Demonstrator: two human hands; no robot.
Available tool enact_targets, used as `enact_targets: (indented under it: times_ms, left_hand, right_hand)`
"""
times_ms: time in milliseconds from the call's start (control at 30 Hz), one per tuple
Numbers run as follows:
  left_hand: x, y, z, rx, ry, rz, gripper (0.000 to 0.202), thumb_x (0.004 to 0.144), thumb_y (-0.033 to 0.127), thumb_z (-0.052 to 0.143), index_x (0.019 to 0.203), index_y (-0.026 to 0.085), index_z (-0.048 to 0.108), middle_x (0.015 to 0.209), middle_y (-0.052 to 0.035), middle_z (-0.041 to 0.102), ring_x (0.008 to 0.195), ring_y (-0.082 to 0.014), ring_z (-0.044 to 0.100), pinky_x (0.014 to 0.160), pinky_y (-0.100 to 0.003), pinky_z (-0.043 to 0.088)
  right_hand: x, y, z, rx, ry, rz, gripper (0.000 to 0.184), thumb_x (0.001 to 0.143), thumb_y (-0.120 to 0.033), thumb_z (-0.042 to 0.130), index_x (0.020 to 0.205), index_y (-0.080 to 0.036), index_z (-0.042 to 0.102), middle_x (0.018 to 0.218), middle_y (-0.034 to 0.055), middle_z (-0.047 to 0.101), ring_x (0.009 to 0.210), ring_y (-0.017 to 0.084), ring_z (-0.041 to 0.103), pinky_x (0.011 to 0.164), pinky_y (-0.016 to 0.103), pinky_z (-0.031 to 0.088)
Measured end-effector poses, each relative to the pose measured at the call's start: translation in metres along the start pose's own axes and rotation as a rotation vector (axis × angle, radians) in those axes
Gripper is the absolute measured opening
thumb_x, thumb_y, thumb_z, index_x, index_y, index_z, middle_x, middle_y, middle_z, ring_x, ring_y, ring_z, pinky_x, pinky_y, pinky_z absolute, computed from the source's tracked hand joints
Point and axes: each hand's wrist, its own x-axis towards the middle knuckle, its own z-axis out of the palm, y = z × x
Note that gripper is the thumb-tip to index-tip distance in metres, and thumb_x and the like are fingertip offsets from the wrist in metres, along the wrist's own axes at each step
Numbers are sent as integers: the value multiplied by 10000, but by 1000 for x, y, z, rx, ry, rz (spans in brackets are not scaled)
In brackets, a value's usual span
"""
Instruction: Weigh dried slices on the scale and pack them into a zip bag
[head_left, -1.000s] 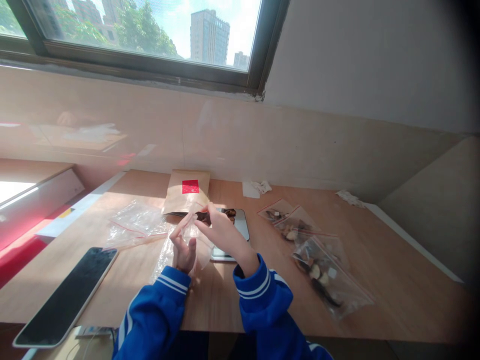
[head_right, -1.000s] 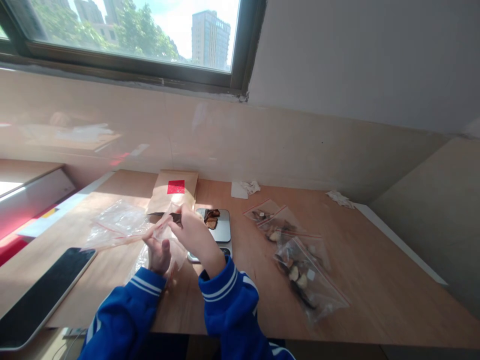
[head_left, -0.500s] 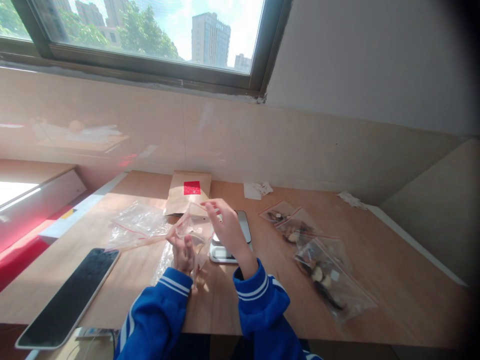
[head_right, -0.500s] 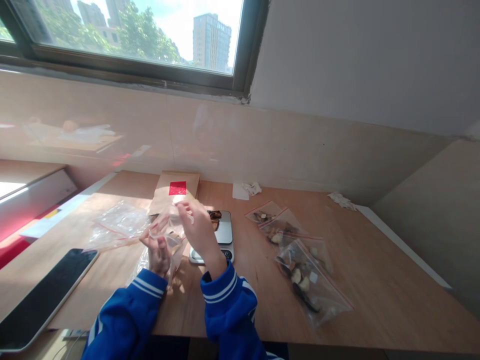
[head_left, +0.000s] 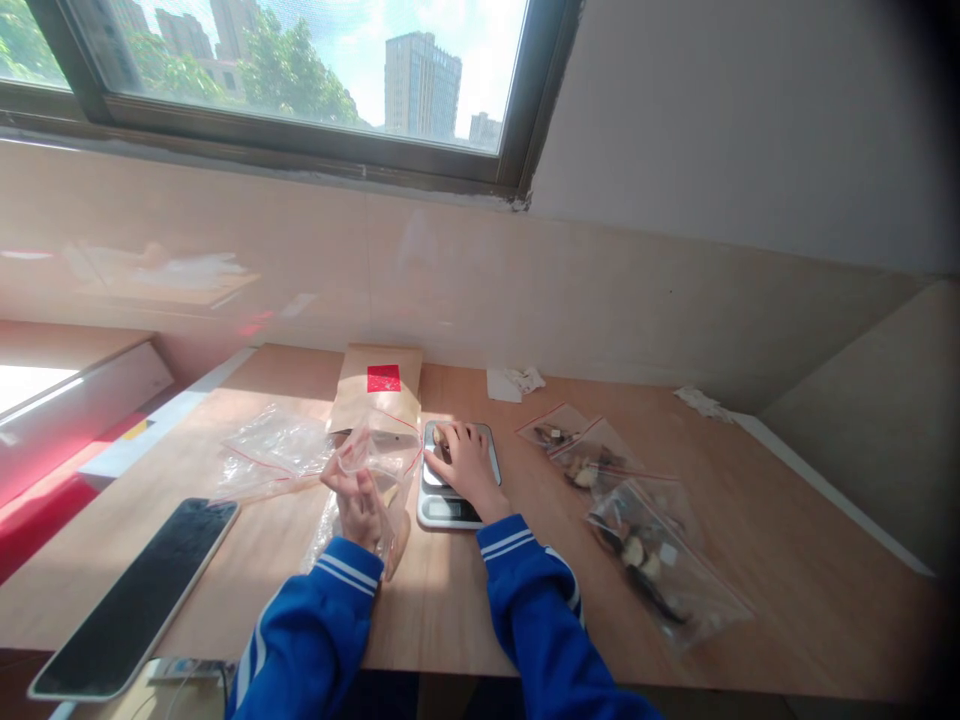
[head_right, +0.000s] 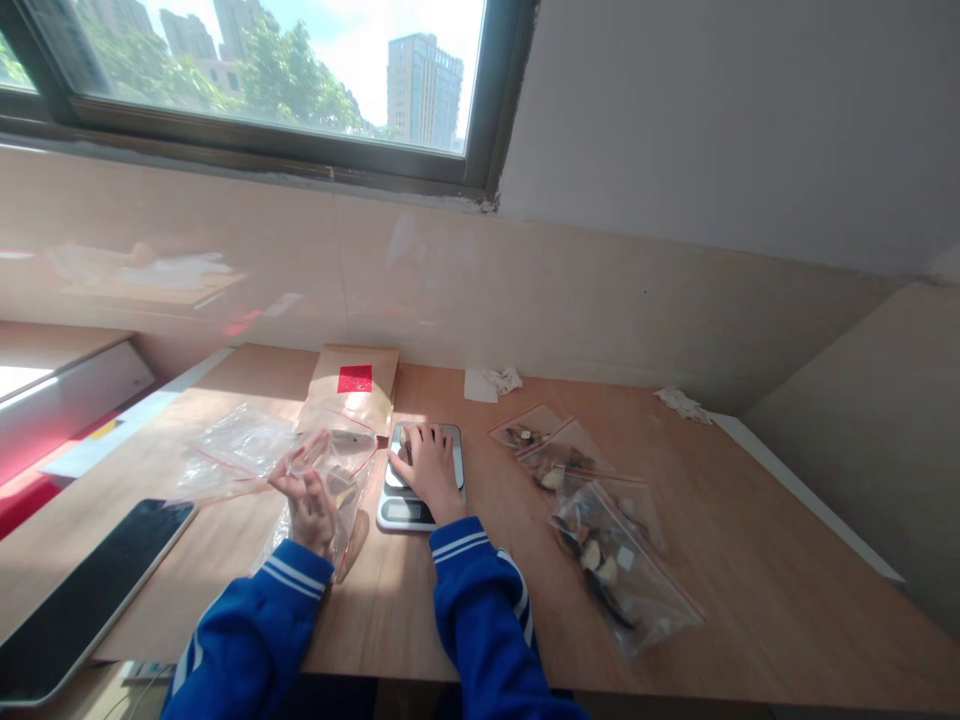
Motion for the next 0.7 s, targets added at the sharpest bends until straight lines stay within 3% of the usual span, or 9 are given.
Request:
enact_targets:
  times_ms: [133, 333, 567, 700]
  left_hand:
    - [-1, 0, -1, 32, 17, -64, 493, 882, 397, 431, 1268, 116, 311, 1239, -269, 486, 1178, -388, 516, 962, -664, 363]
    - [-1, 7, 0, 21, 13, -19, 453, 898, 388, 415, 1260, 136, 311, 1217, -242, 492, 1189, -384, 507, 960, -663, 364]
    - [-3, -7, -1, 37, 14, 42, 509, 880, 443, 446, 1297, 171, 339, 1205, -208, 497, 1239, -387, 447, 992, -624, 372]
    - [-4, -9, -2, 52, 15, 55, 523, 865, 502, 452, 1264, 169, 390, 1206, -205, 489, 1266, -390, 421, 996, -587, 396]
  right_hand:
    - [4, 3, -2, -22, 32, 0, 283, 853, -305, 540, 1093, -169, 603, 1019, 116, 606, 969, 271, 513, 853, 392, 394]
    - [13, 8, -1, 9, 89, 15, 202, 837, -195, 511, 996, -162, 632, 918, 91, 607, 924, 246, 550, 827, 356, 429]
    - [27, 23, -6, 438, 283, 145, 224, 812, -218, 499, 986, -173, 633, 916, 60, 600, 820, 177, 594, 752, 298, 487]
    - [35, 6, -19, 740, 445, 249, 252, 824, -322, 494, 945, -152, 636, 870, 56, 629, 781, 166, 589, 748, 304, 486]
